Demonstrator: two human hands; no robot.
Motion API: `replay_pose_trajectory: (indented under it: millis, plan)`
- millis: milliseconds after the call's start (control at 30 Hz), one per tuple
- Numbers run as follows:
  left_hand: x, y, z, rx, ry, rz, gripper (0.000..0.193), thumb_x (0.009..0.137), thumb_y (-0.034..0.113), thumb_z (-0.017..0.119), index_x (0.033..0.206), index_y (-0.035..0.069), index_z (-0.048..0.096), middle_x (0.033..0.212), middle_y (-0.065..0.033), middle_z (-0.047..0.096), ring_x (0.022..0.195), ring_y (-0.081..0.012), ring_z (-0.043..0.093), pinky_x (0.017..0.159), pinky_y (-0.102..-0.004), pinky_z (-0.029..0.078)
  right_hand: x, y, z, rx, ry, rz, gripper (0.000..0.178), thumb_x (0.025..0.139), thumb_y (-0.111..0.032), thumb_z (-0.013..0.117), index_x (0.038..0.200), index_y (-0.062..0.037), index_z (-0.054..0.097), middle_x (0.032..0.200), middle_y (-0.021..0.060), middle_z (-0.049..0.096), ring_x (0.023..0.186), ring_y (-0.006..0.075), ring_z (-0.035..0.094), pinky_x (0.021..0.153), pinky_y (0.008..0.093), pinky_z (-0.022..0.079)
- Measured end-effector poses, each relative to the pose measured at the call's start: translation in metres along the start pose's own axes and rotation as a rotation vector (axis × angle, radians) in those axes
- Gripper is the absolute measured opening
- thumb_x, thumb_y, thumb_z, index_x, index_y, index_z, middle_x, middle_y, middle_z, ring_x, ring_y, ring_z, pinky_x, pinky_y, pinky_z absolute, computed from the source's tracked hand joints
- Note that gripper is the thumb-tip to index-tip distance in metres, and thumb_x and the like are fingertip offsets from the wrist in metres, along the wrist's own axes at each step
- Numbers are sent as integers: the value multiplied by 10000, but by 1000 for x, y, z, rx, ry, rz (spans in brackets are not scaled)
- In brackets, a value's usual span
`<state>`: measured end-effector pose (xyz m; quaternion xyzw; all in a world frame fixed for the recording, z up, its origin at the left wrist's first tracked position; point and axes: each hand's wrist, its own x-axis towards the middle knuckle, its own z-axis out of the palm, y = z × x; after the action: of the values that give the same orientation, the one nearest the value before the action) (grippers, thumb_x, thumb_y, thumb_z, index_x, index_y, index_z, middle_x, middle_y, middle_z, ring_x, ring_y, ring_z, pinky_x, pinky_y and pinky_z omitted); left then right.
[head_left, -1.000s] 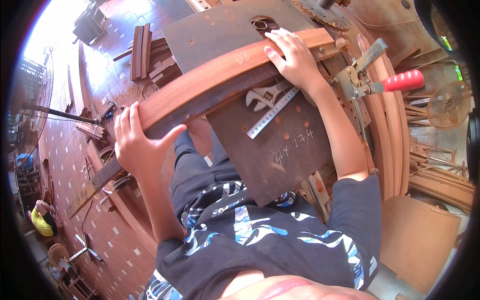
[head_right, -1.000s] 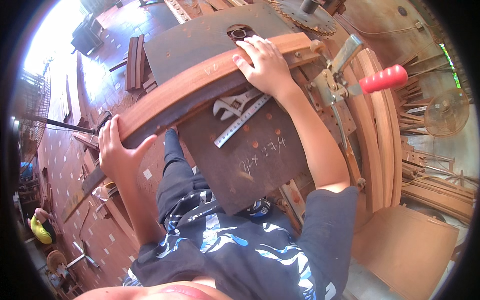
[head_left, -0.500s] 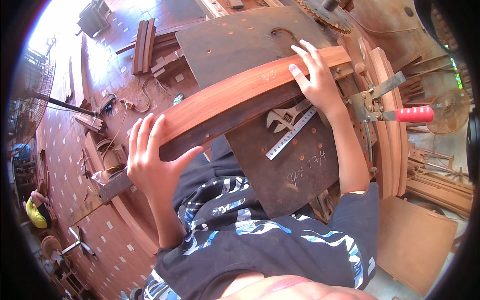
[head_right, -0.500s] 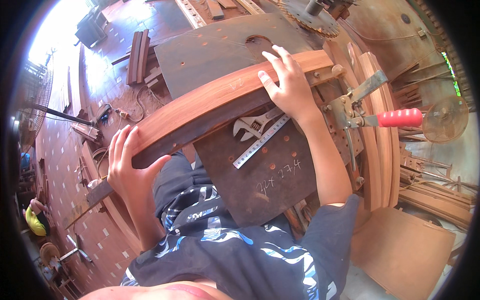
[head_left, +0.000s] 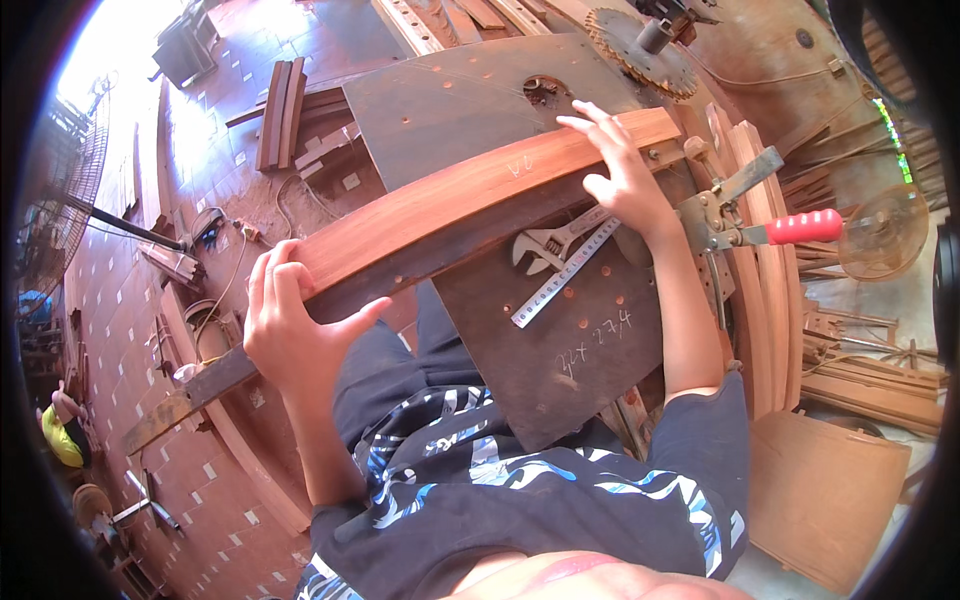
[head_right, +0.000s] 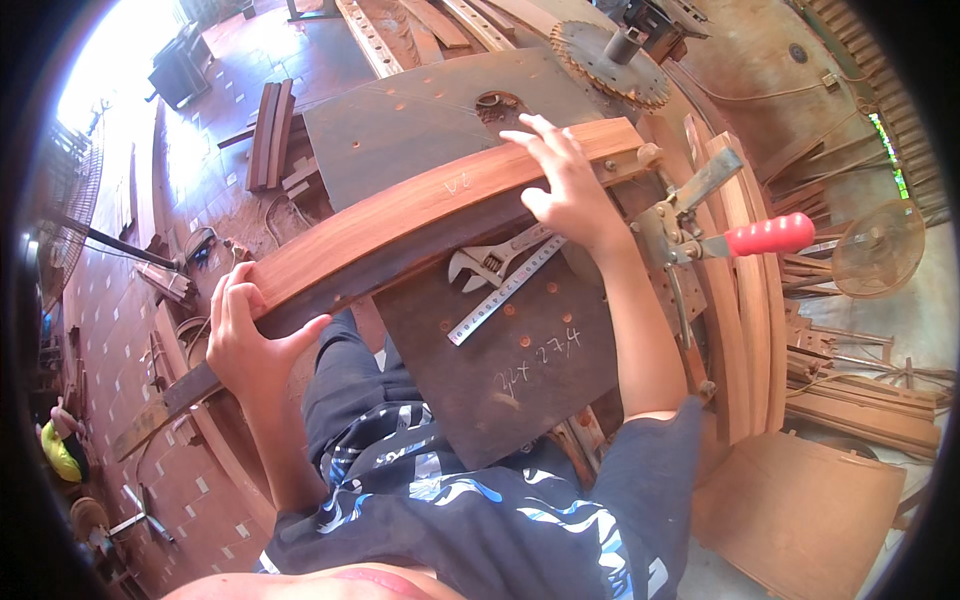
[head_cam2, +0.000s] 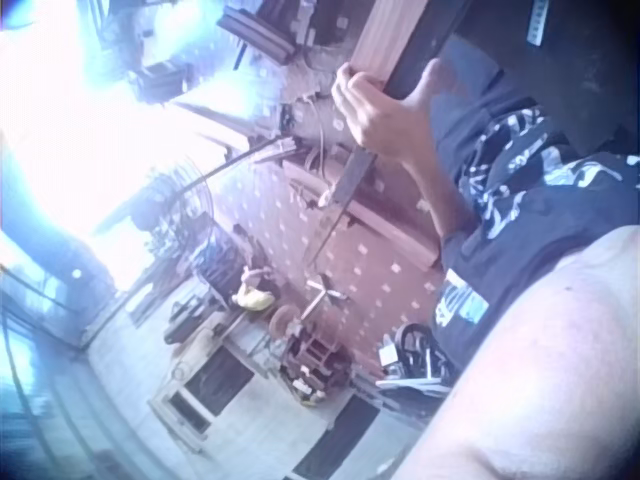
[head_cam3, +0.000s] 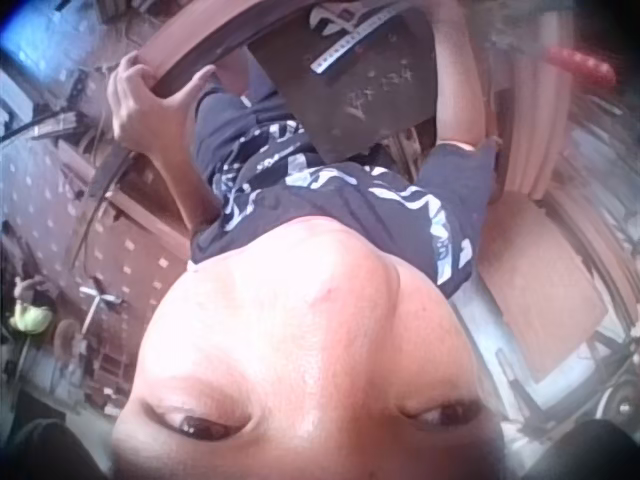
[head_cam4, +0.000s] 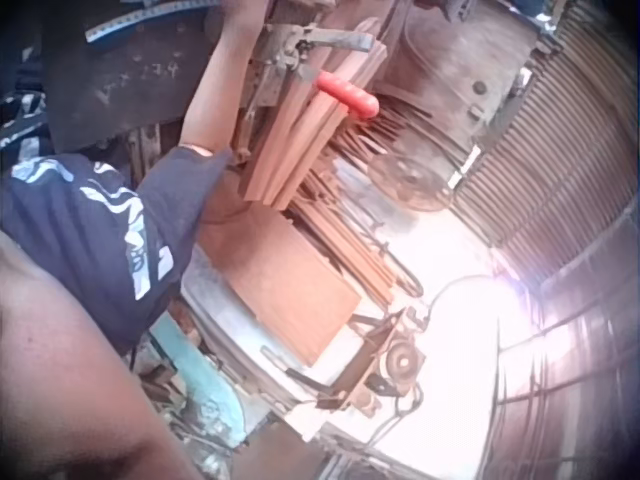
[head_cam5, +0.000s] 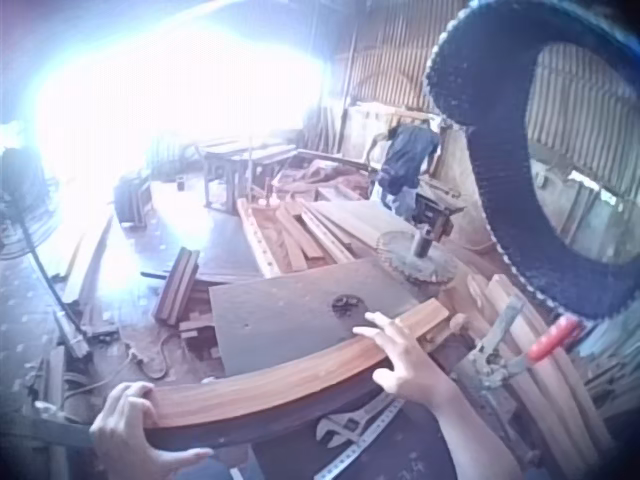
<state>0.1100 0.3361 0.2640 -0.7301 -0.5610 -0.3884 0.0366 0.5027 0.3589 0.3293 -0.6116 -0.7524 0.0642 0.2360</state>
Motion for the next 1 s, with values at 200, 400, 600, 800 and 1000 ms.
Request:
replay_pose_trajectory:
  millis: [200, 400, 600, 800, 1000]
  plan:
    - [3, -5, 4, 42, 57, 51, 715, 580, 596, 925, 855, 111, 478, 1220, -62, 723, 1107, -300, 703, 849, -422, 591, 3, 6, 9, -123, -32, -26, 591, 890, -193, 595, 1476, -129, 551, 1593, 143, 474, 1563, 305, 309, 1304, 538, 90]
    - [2, -9, 8, 58, 130, 100, 707, 584, 580, 935, 870, 123, 477, 1161, -29, 721, 978, -252, 719, 766, -378, 590, 6, 11, 16, -117, -22, 12, 586, 911, -242, 570, 1486, -134, 546, 1592, 126, 485, 1569, 293, 296, 1303, 534, 85]
    - [4, -13, 12, 121, 150, 90, 768, 586, 723, 888, 869, 126, 496, 1044, -13, 711, 892, -215, 714, 700, -350, 575, 10, 15, 17, -96, 22, -33, 496, 982, -320, 547, 1433, -120, 599, 1554, 117, 528, 1539, 282, 348, 1298, 495, 131]
    - [5, -15, 12, 210, 125, 82, 793, 600, 797, 840, 882, 138, 501, 893, -15, 639, 781, -199, 671, 670, -340, 569, 13, 15, 26, -101, 91, -5, 491, 1033, -441, 527, 1372, -109, 651, 1475, 111, 601, 1458, 268, 456, 1274, 468, 199]
    - [4, -20, 18, 221, 85, 49, 879, 613, 856, 790, 1094, 143, 609, 998, -37, 692, 919, -214, 708, 769, -370, 598, 14, 17, 31, -179, 128, -70, 465, 1042, -408, 576, 1381, -98, 647, 1437, 145, 623, 1413, 317, 491, 1223, 421, 310]
